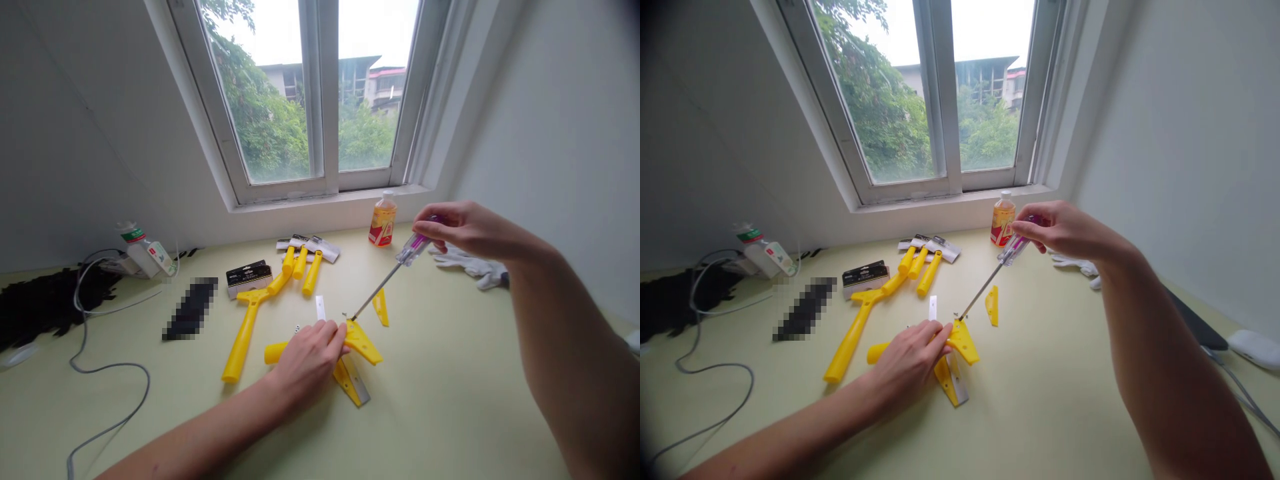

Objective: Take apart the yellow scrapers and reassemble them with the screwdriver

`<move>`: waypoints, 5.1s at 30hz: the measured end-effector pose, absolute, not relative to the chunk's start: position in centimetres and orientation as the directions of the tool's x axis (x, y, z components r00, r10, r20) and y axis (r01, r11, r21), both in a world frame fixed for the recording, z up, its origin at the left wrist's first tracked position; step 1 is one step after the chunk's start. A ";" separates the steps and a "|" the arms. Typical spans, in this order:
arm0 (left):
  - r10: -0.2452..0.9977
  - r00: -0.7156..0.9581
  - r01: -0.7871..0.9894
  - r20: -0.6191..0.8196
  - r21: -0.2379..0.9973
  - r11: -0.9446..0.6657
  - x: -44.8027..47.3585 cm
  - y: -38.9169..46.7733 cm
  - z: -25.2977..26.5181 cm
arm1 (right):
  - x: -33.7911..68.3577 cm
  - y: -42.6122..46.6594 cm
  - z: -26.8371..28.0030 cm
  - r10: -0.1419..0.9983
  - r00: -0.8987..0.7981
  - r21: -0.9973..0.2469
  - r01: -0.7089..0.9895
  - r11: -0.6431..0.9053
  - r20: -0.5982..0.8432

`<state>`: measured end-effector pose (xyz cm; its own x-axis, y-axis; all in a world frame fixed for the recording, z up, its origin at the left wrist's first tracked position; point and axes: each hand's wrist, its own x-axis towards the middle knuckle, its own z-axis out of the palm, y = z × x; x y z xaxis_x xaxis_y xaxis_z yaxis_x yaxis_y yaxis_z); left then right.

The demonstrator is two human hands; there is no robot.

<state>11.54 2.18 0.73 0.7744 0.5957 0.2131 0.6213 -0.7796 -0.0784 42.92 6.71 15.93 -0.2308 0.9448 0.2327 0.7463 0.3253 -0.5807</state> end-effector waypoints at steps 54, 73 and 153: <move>0.728 0.645 0.656 -0.230 0.656 -0.374 16.1 9.7 4.3 | 46.0 5.4 17.3 0.941 -0.104 -0.538 0.798 0.271 0.321; 0.788 0.614 0.767 -0.030 0.259 -0.587 17.8 9.6 3.6 | 50.2 10.9 10.7 0.986 -0.086 -0.777 0.627 -0.059 -0.144; 0.755 0.641 0.767 -0.137 0.093 -0.635 8.1 5.6 5.9 | 26.2 7.5 3.3 0.895 -0.429 -0.512 0.745 0.427 0.122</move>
<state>8.05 5.60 5.89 0.6414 0.7548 -0.1373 0.7670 -0.6349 0.0930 26.20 7.50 3.28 -0.4292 0.8949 0.1217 0.7452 0.4271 -0.5122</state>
